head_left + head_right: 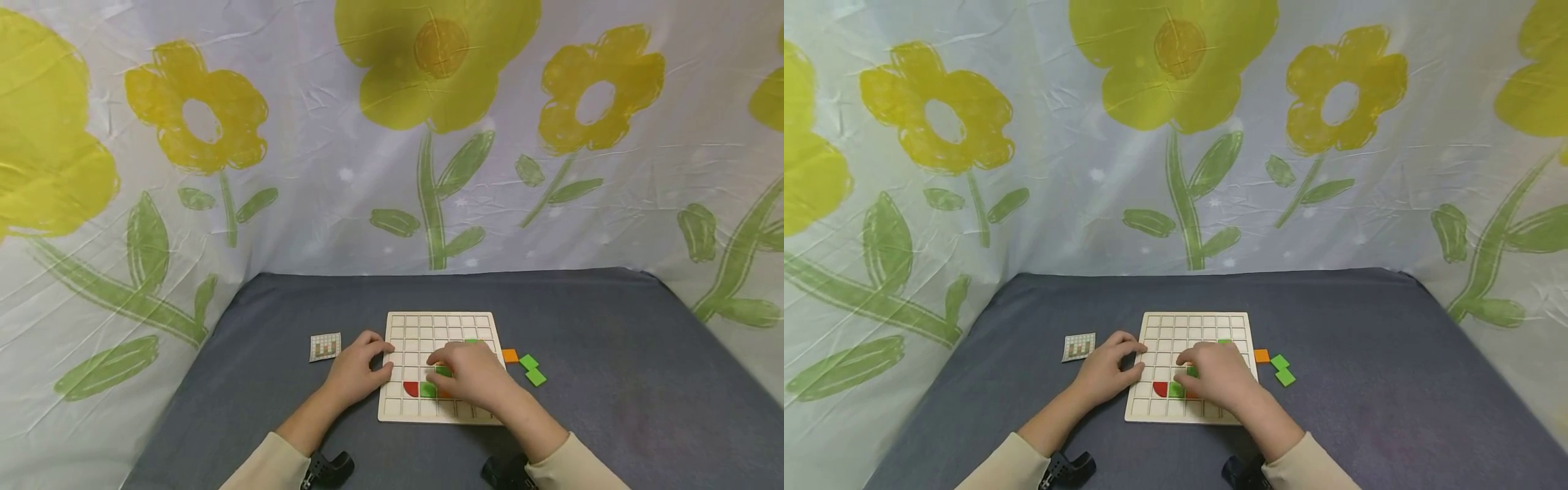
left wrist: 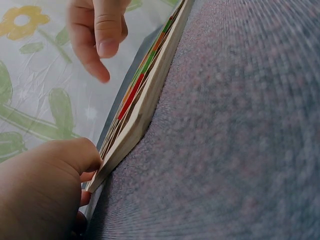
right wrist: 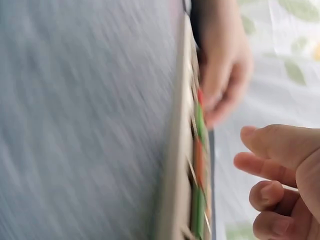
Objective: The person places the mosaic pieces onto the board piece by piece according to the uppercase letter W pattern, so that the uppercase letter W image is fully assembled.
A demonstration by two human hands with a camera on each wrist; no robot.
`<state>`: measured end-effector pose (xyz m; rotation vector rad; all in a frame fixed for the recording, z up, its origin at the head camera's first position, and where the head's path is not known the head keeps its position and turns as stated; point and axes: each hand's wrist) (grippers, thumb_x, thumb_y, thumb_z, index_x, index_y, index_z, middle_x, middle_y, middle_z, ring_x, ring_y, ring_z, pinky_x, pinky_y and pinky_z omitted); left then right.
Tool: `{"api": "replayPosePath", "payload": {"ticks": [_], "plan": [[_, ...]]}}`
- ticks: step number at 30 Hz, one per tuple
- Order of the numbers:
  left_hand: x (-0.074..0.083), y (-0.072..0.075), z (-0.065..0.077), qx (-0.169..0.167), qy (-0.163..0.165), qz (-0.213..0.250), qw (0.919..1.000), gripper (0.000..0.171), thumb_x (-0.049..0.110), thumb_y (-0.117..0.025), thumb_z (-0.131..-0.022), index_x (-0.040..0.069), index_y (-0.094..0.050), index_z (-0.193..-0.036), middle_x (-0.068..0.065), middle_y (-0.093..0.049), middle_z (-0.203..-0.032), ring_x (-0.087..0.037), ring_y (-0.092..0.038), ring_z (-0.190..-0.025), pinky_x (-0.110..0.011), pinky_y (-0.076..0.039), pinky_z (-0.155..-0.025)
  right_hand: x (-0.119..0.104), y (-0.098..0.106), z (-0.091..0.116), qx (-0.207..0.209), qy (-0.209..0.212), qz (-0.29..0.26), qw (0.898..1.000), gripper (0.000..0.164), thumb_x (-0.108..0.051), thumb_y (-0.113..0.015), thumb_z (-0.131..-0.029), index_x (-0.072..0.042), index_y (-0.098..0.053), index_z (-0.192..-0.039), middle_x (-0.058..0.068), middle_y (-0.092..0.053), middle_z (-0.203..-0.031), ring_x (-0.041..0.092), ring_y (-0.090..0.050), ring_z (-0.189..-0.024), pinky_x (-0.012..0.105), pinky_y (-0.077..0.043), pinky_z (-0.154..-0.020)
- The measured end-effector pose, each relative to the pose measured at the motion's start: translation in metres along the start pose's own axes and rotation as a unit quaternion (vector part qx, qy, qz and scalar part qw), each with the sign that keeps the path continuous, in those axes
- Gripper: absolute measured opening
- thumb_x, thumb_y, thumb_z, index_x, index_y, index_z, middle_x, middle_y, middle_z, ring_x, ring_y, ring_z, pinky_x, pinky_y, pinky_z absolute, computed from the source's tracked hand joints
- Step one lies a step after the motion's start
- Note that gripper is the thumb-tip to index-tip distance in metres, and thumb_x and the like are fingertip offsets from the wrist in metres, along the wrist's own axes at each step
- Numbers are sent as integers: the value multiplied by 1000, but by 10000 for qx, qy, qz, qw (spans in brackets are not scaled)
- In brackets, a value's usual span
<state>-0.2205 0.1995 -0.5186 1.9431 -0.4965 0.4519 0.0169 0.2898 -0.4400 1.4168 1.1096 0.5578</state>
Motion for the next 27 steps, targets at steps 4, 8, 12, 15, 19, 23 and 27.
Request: {"api": "replayPosePath", "payload": {"ticks": [4,8,12,15,19,23,27], "plan": [[1,-1,0,5,27,-8,10000,23,21,-74,-92,17,-76,-115,4,-58,-110,-11,-57,-83,-35,-50,-74,19,16,5,45,-319,-61,9995,19,-26,-77,-93,-15,-80,-108,-11,-58,-69,7,-46,-58,34,-38,-60],[1,-1,0,15,43,-56,10000,23,21,-74,-91,18,-76,-114,4,-58,-110,-11,-57,-83,-35,-50,-74,40,31,9,-18,-756,-231,9969,20,-21,-74,-93,-12,-79,-110,-10,-44,-61,7,-34,-54,30,-29,-56],[2,0,0,13,60,-39,10000,22,21,-74,-91,18,-76,-114,4,-58,-110,-11,-56,-82,-35,-50,-74,58,43,13,-108,-1205,-450,9916,23,-19,-72,-94,-9,-77,-114,-3,-42,-62,12,-33,-55,32,-29,-56],[2,0,0,9,53,-28,10000,23,20,-74,-91,17,-76,-114,4,-58,-109,-11,-55,-81,-35,-50,-73,69,49,17,-214,-1462,-621,9871,26,-18,-72,-95,-6,-75,-117,-1,-46,-67,14,-39,-57,33,-33,-56],[3,1,0,11,40,-27,10000,23,20,-74,-91,17,-76,-114,4,-58,-109,-11,-55,-81,-34,-49,-73,82,54,23,-399,-1780,-967,9785,29,-18,-72,-96,-4,-73,-122,2,-47,-70,17,-41,-58,35,-34,-56],[3,1,0,34,26,-19,10000,23,20,-74,-91,17,-76,-113,4,-57,-108,-11,-55,-81,-34,-50,-73,94,59,28,-595,-2021,-1238,9697,29,-17,-72,-95,-4,-72,-121,4,-46,-73,18,-39,-60,36,-34,-57],[2,1,0,36,19,-39,10000,23,20,-74,-91,17,-76,-113,4,-57,-108,-10,-55,-81,-34,-50,-73,106,63,36,-861,-2110,-1290,9651,22,-16,-74,-92,-4,-73,-111,3,-56,-82,19,-48,-69,37,-41,-63]]}}
Point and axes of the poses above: each hand's wrist, its own z-axis away from the middle knuckle, its own y-axis out of the back of the hand, x = y × z
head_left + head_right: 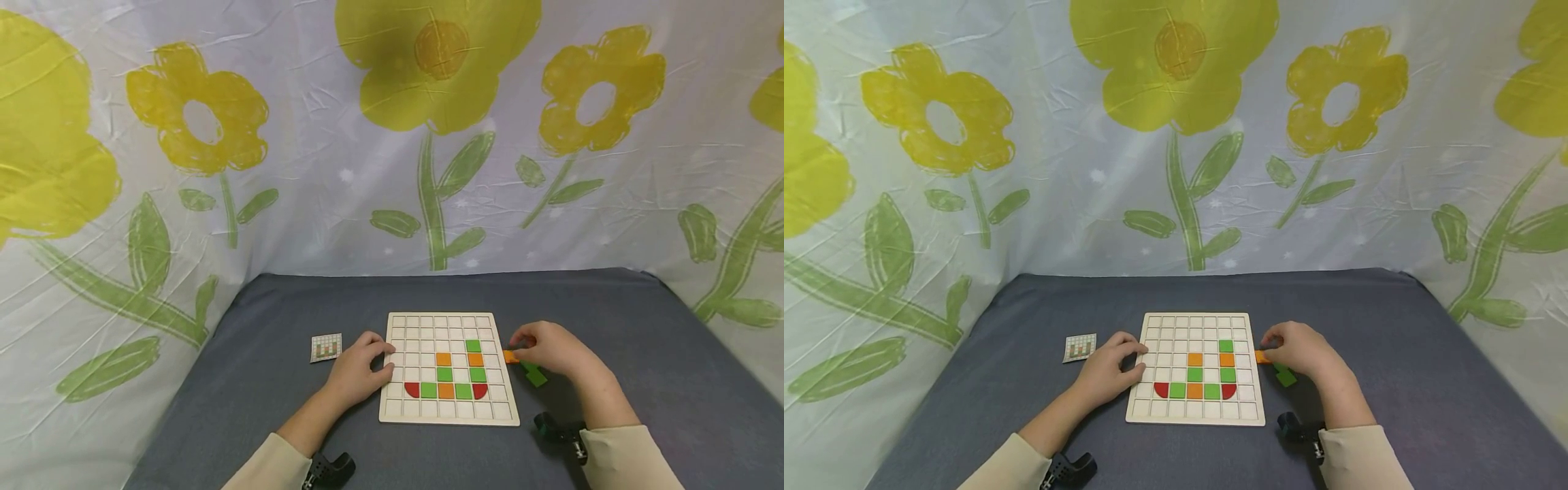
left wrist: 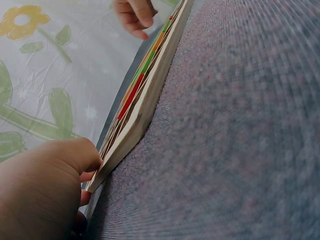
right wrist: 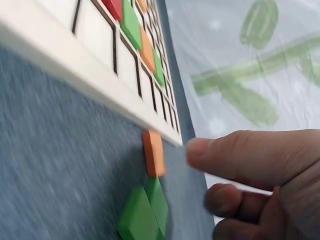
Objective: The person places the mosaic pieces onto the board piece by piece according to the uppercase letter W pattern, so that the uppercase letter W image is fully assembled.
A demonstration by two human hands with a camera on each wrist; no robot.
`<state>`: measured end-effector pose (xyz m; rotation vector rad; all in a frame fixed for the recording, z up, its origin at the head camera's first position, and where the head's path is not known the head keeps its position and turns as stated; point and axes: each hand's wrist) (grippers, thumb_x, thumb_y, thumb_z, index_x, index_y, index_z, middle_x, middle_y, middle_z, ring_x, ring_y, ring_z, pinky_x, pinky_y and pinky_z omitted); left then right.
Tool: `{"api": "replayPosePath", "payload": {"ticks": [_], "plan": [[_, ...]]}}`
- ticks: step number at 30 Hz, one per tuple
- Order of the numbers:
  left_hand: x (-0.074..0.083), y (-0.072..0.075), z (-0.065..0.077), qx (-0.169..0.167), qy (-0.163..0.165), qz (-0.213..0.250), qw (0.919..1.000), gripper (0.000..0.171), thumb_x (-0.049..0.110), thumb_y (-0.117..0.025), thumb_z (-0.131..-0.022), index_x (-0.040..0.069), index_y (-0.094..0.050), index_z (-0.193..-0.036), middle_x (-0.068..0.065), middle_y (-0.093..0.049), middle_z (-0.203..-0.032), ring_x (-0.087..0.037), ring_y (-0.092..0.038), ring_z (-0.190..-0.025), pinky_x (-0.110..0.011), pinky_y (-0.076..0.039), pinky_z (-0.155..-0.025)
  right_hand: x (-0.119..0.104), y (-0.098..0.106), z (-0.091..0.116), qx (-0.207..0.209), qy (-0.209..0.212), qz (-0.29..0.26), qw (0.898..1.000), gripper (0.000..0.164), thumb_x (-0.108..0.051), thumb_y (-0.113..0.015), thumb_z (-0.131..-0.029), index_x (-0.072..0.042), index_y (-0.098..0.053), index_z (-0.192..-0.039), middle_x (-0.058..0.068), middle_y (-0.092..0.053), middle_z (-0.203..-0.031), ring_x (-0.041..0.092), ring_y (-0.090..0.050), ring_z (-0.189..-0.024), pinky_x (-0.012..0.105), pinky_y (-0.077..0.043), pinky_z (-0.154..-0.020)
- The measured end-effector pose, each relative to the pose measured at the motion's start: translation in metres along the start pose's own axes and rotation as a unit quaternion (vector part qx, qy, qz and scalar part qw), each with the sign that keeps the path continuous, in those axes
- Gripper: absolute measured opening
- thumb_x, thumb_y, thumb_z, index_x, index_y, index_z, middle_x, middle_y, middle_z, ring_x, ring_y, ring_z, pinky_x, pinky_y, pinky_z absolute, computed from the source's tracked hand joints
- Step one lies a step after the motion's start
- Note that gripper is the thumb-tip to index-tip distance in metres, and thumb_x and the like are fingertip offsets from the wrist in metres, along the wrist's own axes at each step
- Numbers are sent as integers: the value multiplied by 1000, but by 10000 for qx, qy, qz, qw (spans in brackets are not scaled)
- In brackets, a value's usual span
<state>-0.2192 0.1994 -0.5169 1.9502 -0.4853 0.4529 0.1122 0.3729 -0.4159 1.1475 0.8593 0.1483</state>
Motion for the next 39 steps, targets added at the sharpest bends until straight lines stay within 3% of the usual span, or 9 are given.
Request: {"api": "replayPosePath", "payload": {"ticks": [6,18,26,32,39], "plan": [[0,0,0,-15,5,45,10000,24,21,-75,-91,17,-76,-114,4,-57,-109,-11,-55,-81,-34,-50,-73,17,9,4,-302,-176,-45,9994,22,-18,-81,-86,-3,-69,-97,3,-65,-88,20,-56,-78,38,-47,-70],[0,1,1,-13,-1,23,10000,23,21,-75,-91,17,-76,-114,4,-58,-109,-11,-56,-82,-34,-50,-72,24,8,5,-279,-656,443,9965,25,-28,-82,-85,-10,-67,-76,0,-53,-69,18,-47,-65,34,-38,-59],[1,0,0,-1,15,-27,10000,23,20,-74,-91,17,-76,-114,4,-58,-110,-11,-57,-83,-35,-50,-73,20,12,4,-138,-913,1093,9897,28,-38,-81,-84,-11,-76,-84,0,-63,-77,19,-53,-69,37,-43,-61],[1,0,0,-16,35,-1,10000,23,21,-74,-91,17,-76,-114,4,-59,-111,-12,-58,-85,-36,-51,-74,24,10,1,-15,-703,1005,9925,21,-26,-78,-86,-7,-72,-92,3,-63,-83,21,-54,-73,40,-45,-64],[0,0,0,-20,25,-5,10000,23,21,-74,-91,17,-76,-114,3,-58,-110,-12,-58,-86,-35,-51,-74,34,4,-3,151,-457,728,9962,25,-15,-76,-81,-1,-67,-101,4,-59,-82,21,-51,-71,38,-41,-65]]}}
Point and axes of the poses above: each hand's wrist, its own z-axis away from the middle knuckle, its own y-axis out of the back of the hand, x = y × z
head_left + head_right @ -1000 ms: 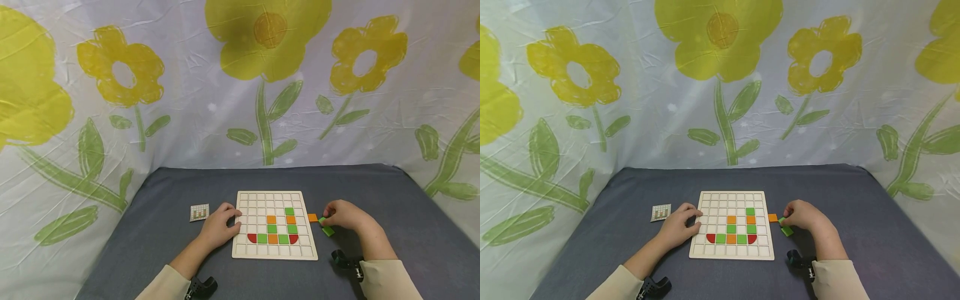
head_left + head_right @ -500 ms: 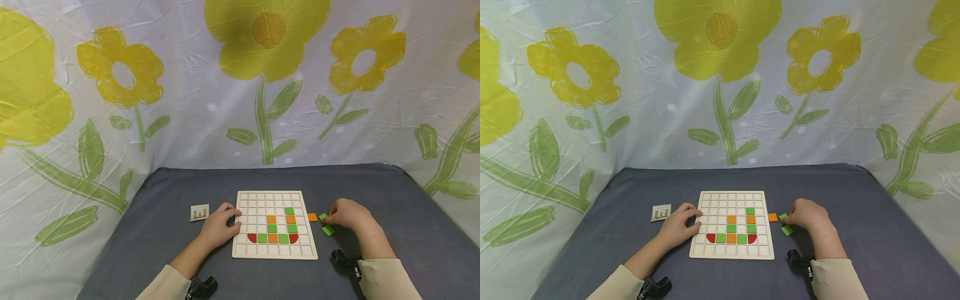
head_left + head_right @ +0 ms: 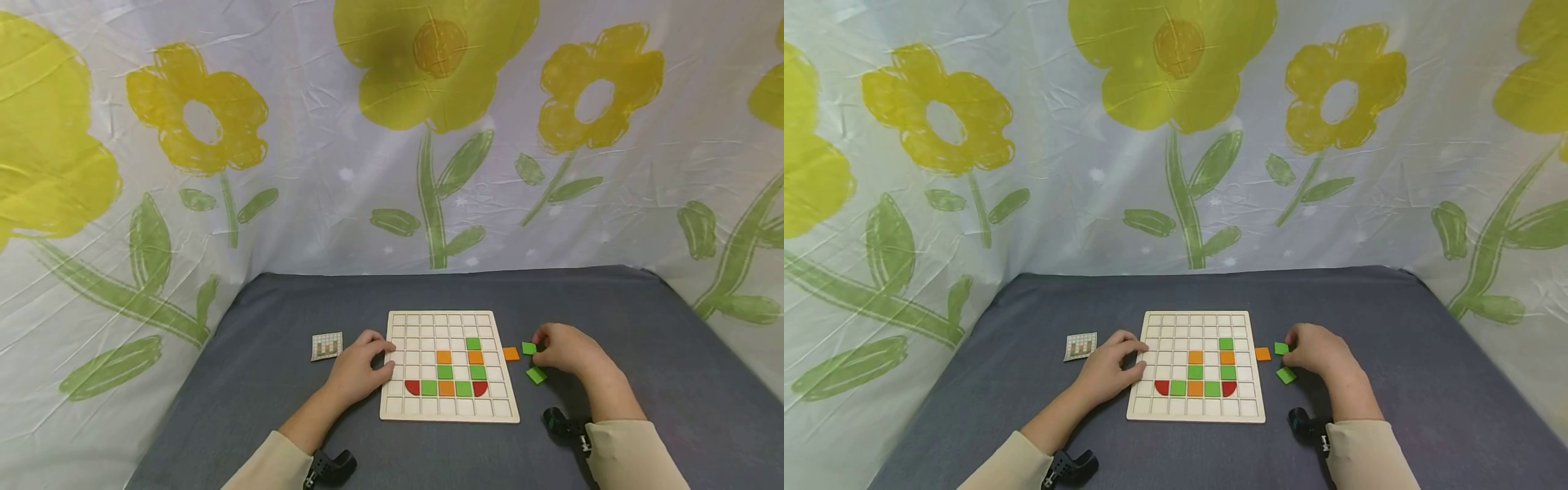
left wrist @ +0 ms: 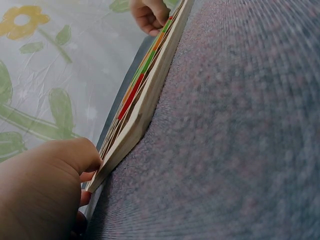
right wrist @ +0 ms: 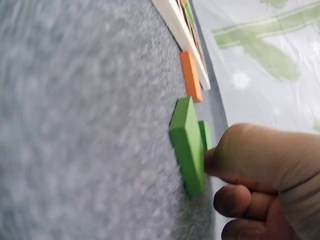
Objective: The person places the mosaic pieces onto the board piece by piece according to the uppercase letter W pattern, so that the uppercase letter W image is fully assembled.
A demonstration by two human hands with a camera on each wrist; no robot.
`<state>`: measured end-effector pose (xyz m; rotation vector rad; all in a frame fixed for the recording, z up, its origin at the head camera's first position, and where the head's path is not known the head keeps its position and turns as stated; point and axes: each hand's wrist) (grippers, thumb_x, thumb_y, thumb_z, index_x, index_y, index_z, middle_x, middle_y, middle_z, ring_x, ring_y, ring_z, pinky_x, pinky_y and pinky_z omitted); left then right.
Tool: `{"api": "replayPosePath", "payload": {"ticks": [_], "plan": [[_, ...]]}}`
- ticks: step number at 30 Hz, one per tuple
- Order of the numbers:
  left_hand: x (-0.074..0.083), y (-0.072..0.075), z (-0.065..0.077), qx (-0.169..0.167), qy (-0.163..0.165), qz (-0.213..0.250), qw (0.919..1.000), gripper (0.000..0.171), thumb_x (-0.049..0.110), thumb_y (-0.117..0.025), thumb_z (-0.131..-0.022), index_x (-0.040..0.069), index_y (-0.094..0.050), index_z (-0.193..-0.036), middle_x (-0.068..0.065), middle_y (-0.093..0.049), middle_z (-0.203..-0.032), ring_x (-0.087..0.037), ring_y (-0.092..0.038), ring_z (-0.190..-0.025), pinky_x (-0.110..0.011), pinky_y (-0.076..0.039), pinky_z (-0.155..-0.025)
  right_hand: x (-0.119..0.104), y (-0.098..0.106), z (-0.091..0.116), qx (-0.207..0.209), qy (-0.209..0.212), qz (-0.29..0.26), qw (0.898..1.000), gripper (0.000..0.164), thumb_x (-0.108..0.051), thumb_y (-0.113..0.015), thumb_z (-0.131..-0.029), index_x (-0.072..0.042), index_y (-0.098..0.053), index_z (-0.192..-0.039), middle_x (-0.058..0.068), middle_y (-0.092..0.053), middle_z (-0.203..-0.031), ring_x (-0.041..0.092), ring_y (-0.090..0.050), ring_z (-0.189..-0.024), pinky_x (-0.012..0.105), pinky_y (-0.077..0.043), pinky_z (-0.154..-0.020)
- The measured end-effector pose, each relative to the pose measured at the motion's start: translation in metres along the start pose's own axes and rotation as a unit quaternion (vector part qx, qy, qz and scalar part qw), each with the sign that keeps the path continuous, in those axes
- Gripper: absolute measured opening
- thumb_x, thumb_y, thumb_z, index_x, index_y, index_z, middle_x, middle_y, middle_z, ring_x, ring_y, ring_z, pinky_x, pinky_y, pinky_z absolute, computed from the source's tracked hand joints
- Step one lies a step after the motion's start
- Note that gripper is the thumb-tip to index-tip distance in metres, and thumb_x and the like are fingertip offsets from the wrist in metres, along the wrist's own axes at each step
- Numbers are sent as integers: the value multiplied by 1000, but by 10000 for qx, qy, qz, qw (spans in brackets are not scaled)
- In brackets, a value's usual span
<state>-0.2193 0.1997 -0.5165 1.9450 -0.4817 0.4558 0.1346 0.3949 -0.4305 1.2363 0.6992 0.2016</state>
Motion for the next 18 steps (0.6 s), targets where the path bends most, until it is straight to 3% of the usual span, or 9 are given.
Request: {"api": "replayPosePath", "payload": {"ticks": [10,18], "plan": [[0,1,2,-45,-23,32,10000,23,21,-74,-92,17,-76,-115,3,-58,-110,-12,-57,-83,-34,-50,-73,4,-2,3,360,136,-331,9987,31,-19,-73,-82,-2,-64,-106,6,-53,-84,21,-47,-70,38,-37,-63],[0,1,1,-51,19,88,9999,23,21,-73,-92,17,-76,-114,4,-58,-110,-11,-56,-81,-33,-49,-71,-28,9,10,639,544,-437,9955,26,-22,-69,-84,-7,-62,-104,4,-47,-79,17,-39,-62,37,-32,-59]]}}
Point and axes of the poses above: each hand's wrist, its own z-axis away from the middle knuckle, its own y-axis out of the back of the hand, x = y × z
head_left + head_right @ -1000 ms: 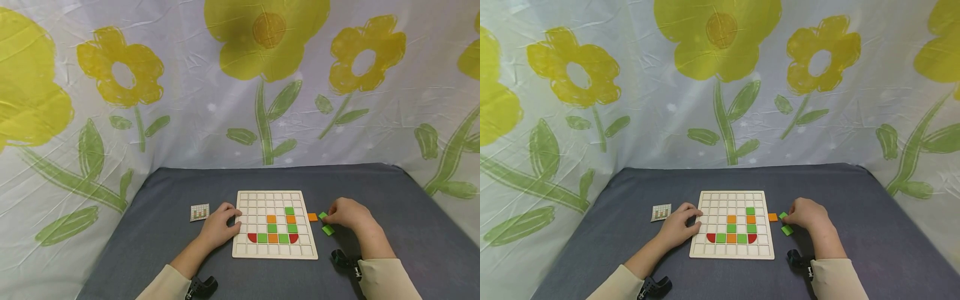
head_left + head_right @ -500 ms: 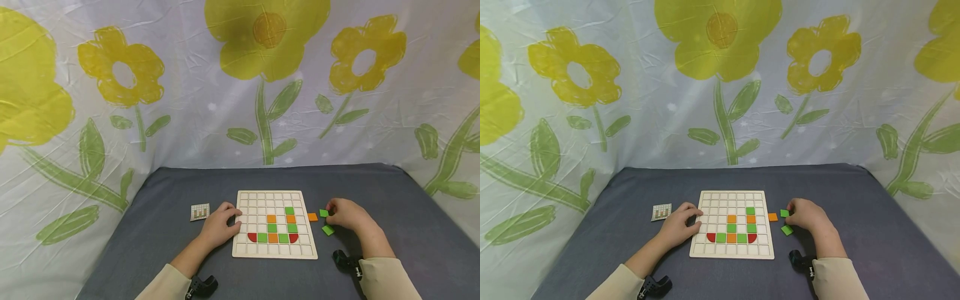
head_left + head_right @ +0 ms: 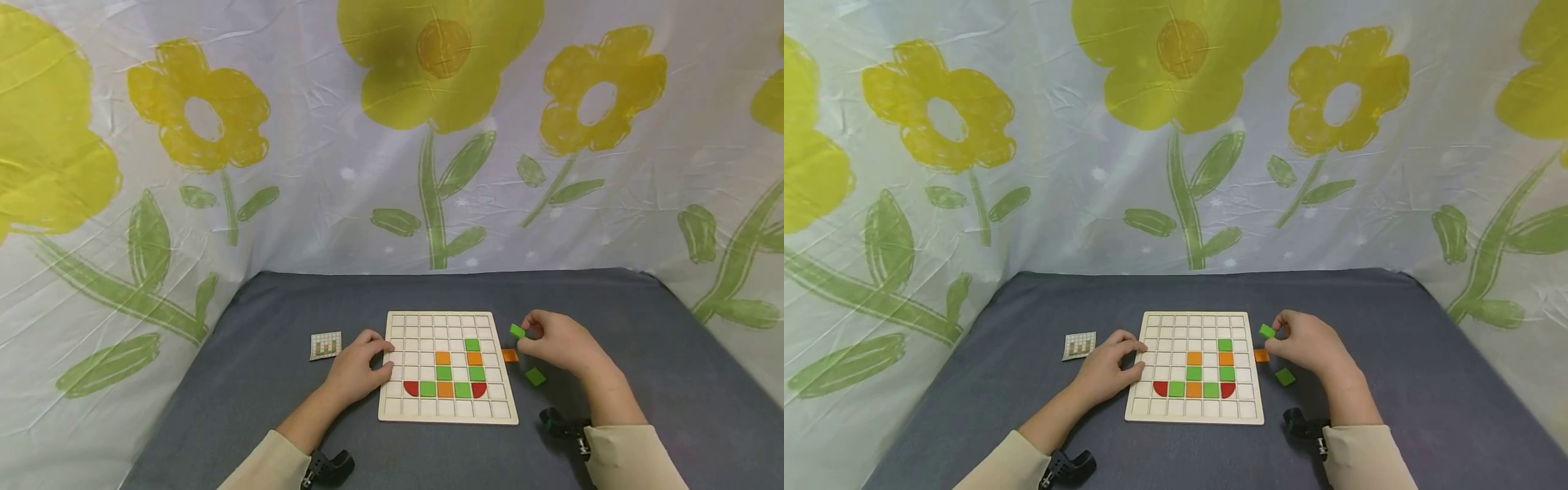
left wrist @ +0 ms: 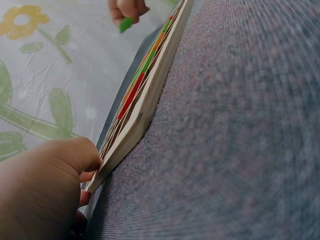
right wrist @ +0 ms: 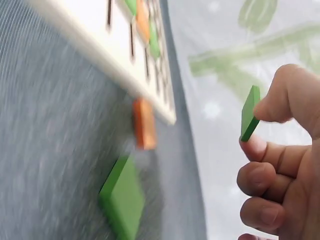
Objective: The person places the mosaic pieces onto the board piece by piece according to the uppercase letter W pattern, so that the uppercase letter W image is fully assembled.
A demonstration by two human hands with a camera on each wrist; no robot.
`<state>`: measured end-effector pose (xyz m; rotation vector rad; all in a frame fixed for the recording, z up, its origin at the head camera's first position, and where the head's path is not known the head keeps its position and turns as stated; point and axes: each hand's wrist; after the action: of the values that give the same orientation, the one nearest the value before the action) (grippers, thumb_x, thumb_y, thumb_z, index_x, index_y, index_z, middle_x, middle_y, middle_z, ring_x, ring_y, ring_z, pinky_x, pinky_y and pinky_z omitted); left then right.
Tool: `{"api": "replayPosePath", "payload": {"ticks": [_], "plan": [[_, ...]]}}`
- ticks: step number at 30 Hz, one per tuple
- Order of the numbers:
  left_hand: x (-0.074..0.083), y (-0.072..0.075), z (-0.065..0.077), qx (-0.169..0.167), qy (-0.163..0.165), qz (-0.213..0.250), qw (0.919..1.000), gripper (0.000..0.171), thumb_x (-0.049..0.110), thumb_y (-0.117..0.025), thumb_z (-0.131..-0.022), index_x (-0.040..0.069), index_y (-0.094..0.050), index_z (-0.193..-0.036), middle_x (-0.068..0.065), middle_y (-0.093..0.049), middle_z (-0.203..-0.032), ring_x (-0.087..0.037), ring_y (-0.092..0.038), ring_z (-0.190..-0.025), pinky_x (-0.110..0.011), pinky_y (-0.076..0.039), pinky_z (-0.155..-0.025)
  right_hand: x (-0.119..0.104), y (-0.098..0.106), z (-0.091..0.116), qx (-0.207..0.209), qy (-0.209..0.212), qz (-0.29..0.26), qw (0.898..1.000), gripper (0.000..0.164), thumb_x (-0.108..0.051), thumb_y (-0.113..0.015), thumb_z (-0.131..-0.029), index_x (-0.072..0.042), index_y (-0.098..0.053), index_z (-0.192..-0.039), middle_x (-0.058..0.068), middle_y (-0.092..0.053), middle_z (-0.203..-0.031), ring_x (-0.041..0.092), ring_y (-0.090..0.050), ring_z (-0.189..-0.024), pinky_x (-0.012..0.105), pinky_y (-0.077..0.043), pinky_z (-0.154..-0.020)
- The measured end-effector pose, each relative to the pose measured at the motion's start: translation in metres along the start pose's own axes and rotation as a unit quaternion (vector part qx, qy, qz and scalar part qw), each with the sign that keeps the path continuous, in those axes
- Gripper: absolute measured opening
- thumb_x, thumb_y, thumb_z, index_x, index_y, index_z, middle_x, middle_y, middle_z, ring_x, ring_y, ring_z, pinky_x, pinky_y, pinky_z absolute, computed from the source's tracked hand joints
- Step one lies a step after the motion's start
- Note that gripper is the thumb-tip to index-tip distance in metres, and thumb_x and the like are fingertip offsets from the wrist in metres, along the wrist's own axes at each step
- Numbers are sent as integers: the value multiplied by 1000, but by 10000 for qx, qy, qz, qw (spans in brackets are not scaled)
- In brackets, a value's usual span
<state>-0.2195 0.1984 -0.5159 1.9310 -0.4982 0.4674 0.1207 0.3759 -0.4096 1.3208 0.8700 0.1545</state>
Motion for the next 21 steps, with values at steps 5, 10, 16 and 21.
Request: {"api": "replayPosePath", "payload": {"ticks": [5,10,16,21], "plan": [[0,0,0,-3,3,-51,10000,22,20,-74,-92,17,-76,-114,4,-58,-109,-11,-56,-81,-33,-49,-71,-23,0,1,113,325,55,9994,23,-22,-71,-84,-9,-64,-102,1,-45,-75,15,-37,-59,35,-32,-58],[0,0,0,29,3,-46,10000,22,20,-74,-91,17,-76,-113,4,-58,-109,-11,-55,-81,-33,-49,-71,-42,-4,2,122,600,99,9981,22,-22,-73,-85,-10,-65,-101,0,-44,-73,14,-37,-59,34,-34,-59],[0,0,-1,22,-16,-45,10000,22,21,-74,-92,18,-76,-113,4,-58,-109,-10,-55,-81,-33,-49,-72,-64,-8,5,162,933,189,9953,19,-17,-75,-85,-10,-67,-101,-2,-44,-70,12,-36,-58,32,-32,-58],[0,-1,0,49,-29,-37,10000,21,20,-74,-91,18,-76,-113,5,-58,-108,-10,-55,-80,-33,-49,-71,-80,-13,8,89,1042,382,9938,19,-17,-74,-85,-13,-69,-102,-3,-46,-72,12,-38,-61,32,-33,-59]]}}
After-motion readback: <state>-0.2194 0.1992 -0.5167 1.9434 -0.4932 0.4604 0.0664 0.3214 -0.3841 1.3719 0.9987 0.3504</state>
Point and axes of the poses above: each hand's wrist, its own z-axis away from the middle knuckle, its own y-axis out of the back of the hand, x = y × z
